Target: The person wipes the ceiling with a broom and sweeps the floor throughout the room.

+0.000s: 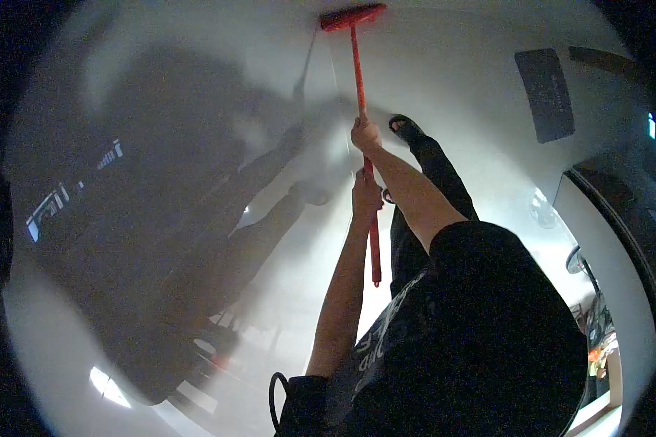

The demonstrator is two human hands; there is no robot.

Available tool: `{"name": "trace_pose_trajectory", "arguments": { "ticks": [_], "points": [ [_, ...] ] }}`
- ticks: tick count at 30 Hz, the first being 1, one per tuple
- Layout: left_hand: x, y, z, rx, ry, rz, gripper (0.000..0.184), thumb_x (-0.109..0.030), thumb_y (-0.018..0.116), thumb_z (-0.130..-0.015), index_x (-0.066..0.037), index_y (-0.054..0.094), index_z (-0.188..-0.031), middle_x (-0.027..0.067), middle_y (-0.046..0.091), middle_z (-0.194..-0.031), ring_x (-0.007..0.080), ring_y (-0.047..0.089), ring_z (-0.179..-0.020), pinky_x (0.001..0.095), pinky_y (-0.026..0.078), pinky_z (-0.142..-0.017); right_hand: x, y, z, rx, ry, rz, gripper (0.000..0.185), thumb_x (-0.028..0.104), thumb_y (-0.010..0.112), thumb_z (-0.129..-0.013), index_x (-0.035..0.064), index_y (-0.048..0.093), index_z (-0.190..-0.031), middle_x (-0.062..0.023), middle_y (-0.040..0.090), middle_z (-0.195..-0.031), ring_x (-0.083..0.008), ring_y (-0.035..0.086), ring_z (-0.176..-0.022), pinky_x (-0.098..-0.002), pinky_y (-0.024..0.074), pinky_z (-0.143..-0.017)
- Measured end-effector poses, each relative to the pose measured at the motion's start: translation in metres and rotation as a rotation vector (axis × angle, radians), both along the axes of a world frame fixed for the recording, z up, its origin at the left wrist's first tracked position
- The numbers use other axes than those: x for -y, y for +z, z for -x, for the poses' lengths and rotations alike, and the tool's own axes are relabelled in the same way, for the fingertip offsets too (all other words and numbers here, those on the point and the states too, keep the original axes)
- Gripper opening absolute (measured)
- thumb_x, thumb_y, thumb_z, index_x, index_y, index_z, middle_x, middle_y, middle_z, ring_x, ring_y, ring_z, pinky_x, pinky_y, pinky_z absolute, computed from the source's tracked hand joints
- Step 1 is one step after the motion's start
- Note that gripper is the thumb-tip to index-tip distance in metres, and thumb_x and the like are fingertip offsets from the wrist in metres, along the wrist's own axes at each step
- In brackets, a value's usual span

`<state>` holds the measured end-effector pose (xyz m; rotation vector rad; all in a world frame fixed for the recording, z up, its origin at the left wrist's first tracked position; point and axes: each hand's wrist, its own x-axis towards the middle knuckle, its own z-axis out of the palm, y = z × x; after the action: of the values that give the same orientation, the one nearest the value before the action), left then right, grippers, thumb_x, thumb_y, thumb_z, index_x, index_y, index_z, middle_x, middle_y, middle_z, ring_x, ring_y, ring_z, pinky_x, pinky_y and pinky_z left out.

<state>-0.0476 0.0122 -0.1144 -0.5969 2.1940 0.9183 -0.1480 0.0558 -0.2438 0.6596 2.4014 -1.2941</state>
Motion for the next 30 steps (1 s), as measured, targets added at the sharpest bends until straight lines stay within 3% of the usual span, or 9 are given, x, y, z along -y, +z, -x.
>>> {"name": "trace_pose_trajectory", "arguments": {
  "ticks": [1, 5, 8, 10, 12, 13, 19, 21, 30],
  "points": [
    [-0.006, 0.0, 0.012, 0.027, 0.041, 0.015, 0.039, -0.032, 0.033, -0.096, -0.005, 0.039, -0.124, 0.0299, 0.062, -0.085, 0.047, 0.061, -0.079, 0.0521, 0.049, -0.06, -0.003, -0.003, 0.01, 0.031, 0.063, -0.052, 0.042, 0.019, 0.044, -0.09, 0.0019, 0.036, -0.128, -0.0229, 0.061, -0.078, -0.04, 0.061, -0.067, -0.0485, 0.0485, -0.06],
    [-0.014, 0.002, -0.001, -0.139, -0.097, 0.116, 0.035, -0.031, 0.036, -0.096, -0.005, 0.041, -0.119, 0.0266, 0.061, -0.075, 0.0438, 0.061, -0.06, 0.0503, 0.047, -0.048, -0.005, -0.04, -0.006, 0.195, 0.129, 0.126, 0.044, 0.016, 0.046, -0.088, -0.0015, 0.038, -0.128, -0.0189, 0.063, -0.083, -0.033, 0.063, -0.074, -0.0438, 0.0505, -0.067],
    [-0.011, 0.028, -0.047, 0.035, -0.053, 0.105, 0.031, -0.031, 0.033, -0.097, -0.007, 0.037, -0.116, 0.0306, 0.06, -0.074, 0.0508, 0.058, -0.068, 0.0549, 0.046, -0.052, 0.001, 0.018, -0.058, 0.082, -0.073, 0.12, 0.035, 0.014, 0.045, -0.087, -0.0037, 0.049, -0.118, -0.0183, 0.061, -0.071, -0.0357, 0.062, -0.07, -0.0429, 0.0524, -0.062],
    [-0.01, 0.05, -0.081, 0.196, -0.013, 0.109, 0.035, -0.035, 0.032, -0.097, -0.007, 0.038, -0.116, 0.0308, 0.061, -0.077, 0.0487, 0.06, -0.074, 0.0553, 0.047, -0.058, 0.01, -0.014, -0.117, 0.171, 0.254, -0.042, 0.04, 0.015, 0.044, -0.088, -0.0025, 0.043, -0.124, -0.0179, 0.061, -0.068, -0.0366, 0.063, -0.067, -0.0445, 0.0523, -0.058],
    [-0.006, 0.065, -0.124, 0.245, 0.013, 0.121, 0.039, -0.039, 0.03, -0.097, -0.007, 0.04, -0.117, 0.0312, 0.062, -0.079, 0.0468, 0.062, -0.077, 0.0543, 0.049, -0.062, 0.012, 0.031, -0.154, 0.268, 0.046, 0.098, 0.045, 0.016, 0.043, -0.089, 0.0009, 0.036, -0.131, -0.0176, 0.062, -0.07, -0.0374, 0.063, -0.065, -0.0462, 0.052, -0.056],
    [-0.003, 0.073, -0.144, 0.354, 0.086, 0.116, 0.039, -0.04, 0.029, -0.097, -0.008, 0.041, -0.116, 0.0314, 0.062, -0.081, 0.0475, 0.061, -0.08, 0.0543, 0.048, -0.064, 0.018, 0.025, -0.185, 0.308, 0.216, 0.004, 0.05, 0.02, 0.037, -0.094, 0.0117, 0.021, -0.141, -0.0236, 0.061, -0.076, -0.0405, 0.061, -0.068, -0.049, 0.0494, -0.059],
    [-0.005, 0.123, -0.186, 0.442, 0.225, 0.095, 0.044, -0.043, 0.025, -0.097, -0.008, 0.043, -0.117, 0.0315, 0.062, -0.087, 0.049, 0.059, -0.088, 0.0538, 0.046, -0.072, 0.011, 0.104, -0.213, 0.545, 0.088, 0.158, 0.051, 0.023, 0.038, -0.095, 0.0141, 0.022, -0.143, -0.0232, 0.062, -0.08, -0.0417, 0.061, -0.074, -0.0486, 0.0484, -0.066],
    [-0.009, 0.131, -0.162, 0.389, 0.11, 0.128, 0.045, -0.042, 0.025, -0.097, -0.005, 0.042, -0.118, 0.0313, 0.062, -0.086, 0.049, 0.059, -0.088, 0.0546, 0.045, -0.071, 0.014, 0.095, -0.209, 0.229, 0.01, 0.127, 0.052, 0.023, 0.038, -0.095, 0.0178, 0.02, -0.143, -0.0238, 0.063, -0.086, -0.0432, 0.061, -0.077, -0.051, 0.0493, -0.066],
    [-0.03, 0.042, 0.014, 0.104, -0.094, 0.243, 0.04, -0.035, 0.035, -0.095, 0.003, 0.041, -0.107, 0.0294, 0.062, -0.081, 0.0481, 0.06, -0.079, 0.0547, 0.047, -0.07, -0.024, 0.028, 0.001, 0.148, -0.082, 0.209, 0.032, 0.021, 0.041, -0.093, 0.0095, 0.045, -0.122, -0.0194, 0.06, -0.072, -0.0355, 0.061, -0.063, -0.045, 0.0489, -0.057]
  ]
}}
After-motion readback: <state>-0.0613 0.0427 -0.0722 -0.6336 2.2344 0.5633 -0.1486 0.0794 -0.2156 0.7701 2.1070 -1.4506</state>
